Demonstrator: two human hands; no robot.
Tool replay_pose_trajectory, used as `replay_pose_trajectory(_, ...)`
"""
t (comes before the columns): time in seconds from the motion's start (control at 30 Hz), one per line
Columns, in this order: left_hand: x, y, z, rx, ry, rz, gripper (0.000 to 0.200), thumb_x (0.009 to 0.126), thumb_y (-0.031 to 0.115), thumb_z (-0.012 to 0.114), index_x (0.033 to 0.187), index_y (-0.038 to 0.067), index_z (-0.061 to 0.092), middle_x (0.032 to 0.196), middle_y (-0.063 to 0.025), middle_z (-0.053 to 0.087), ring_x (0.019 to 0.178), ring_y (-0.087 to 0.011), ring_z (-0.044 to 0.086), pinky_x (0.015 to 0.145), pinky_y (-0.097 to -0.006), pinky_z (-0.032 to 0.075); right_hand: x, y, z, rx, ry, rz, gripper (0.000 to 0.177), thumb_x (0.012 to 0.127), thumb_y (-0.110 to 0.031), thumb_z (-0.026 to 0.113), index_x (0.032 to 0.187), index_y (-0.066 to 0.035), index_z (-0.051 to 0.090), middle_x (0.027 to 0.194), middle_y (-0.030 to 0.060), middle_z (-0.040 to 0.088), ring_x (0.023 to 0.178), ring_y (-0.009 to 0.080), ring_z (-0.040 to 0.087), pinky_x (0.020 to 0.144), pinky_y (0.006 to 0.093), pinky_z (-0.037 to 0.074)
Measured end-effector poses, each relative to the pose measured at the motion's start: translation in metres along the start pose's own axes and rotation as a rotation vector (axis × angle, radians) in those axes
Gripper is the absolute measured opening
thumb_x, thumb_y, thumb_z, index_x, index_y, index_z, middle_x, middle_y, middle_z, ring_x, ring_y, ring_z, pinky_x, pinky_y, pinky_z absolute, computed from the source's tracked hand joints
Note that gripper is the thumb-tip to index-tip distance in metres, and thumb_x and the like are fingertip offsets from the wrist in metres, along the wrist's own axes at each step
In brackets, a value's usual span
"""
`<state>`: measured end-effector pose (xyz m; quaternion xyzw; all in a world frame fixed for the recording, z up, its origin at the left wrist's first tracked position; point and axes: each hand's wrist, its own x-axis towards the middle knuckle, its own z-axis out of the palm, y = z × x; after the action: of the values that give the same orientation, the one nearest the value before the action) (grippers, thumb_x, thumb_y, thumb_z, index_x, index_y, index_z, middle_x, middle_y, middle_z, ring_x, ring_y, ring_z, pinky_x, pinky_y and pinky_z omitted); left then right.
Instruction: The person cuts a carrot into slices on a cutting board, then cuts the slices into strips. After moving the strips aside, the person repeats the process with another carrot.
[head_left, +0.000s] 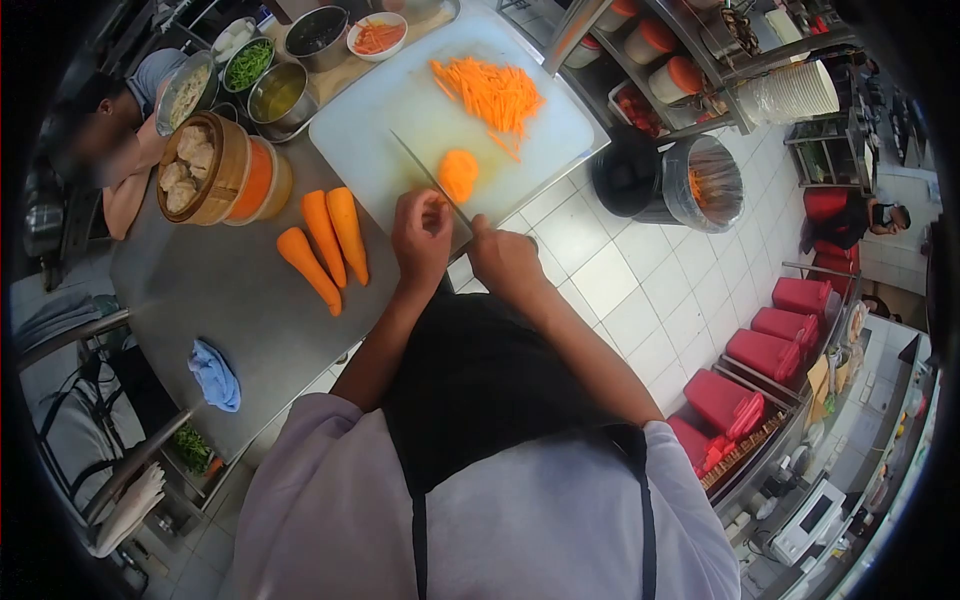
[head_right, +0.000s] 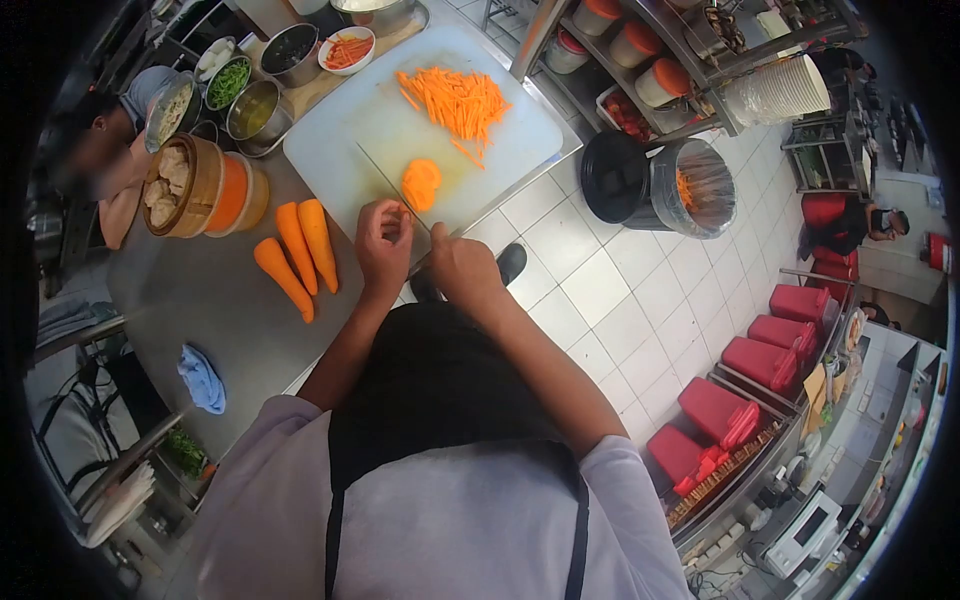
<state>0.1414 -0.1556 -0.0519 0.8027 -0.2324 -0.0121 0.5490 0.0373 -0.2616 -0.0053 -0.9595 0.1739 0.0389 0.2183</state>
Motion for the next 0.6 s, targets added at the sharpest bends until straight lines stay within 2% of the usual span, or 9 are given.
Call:
replay_pose_trajectory(0.2,0.007,-0.002,-0.003,0.166,-0.102,0.148,0.035,0.090,0.000,0.067,0.125,0.005,0.063,0.114,-0.0119,0.059,0.080,-0.0231,0.068,0.070,-0.0347,0.057,-0.001,-0.001,0.003,-0.063,-0.024,0.000,0.016,0.087,-0.007,0.059,0.099,0.001,0.052,0.068,0.0224,0.069,0.063,0.0398,0.072,0.058,0.0494,0.057)
replay_pose_trajectory(0.3,0.010,-0.002,-0.007,0.273,-0.158,0.215,0.040,0.091,0.001,0.066,0.130,0.007,0.061,0.114,-0.0125,0.058,0.080,-0.0242,0.068,0.072,-0.0354,0.058,-0.002,-0.002,0.001,-0.048,-0.011,-0.001,0.017,0.086,-0.007,0.060,0.099,0.002,0.052,0.068,0.0222,0.069,0.064,0.0396,0.072,0.059,0.0493,0.057)
replay_pose_trajectory(0.4,0.015,0.009,-0.009,0.254,-0.165,0.182,0.042,0.090,0.000,0.067,0.132,0.006,0.061,0.111,-0.0120,0.060,0.082,-0.0249,0.069,0.073,-0.0365,0.058,-0.009,-0.006,-0.010,-0.015,-0.007,0.015,0.018,0.085,-0.006,0.060,0.098,0.002,0.052,0.068,0.0224,0.068,0.064,0.0395,0.072,0.060,0.0494,0.057)
replay_pose_trajectory(0.5,0.010,0.014,-0.006,0.079,-0.076,0.004,0.037,0.089,0.000,0.069,0.125,0.004,0.062,0.105,-0.0107,0.062,0.083,-0.0250,0.069,0.074,-0.0372,0.057,-0.017,-0.006,-0.019,0.051,0.030,0.017,0.018,0.085,-0.006,0.061,0.098,0.002,0.052,0.068,0.0226,0.068,0.065,0.0400,0.071,0.060,0.0506,0.056)
replay_pose_trajectory(0.6,0.007,0.007,-0.003,0.035,-0.040,-0.108,0.027,0.088,0.000,0.072,0.114,0.004,0.063,0.099,-0.0092,0.065,0.082,-0.0241,0.069,0.072,-0.0370,0.056,-0.027,-0.006,-0.023,0.086,0.048,0.018,0.017,0.086,-0.007,0.060,0.098,0.003,0.052,0.068,0.0226,0.068,0.065,0.0407,0.070,0.060,0.0515,0.056)
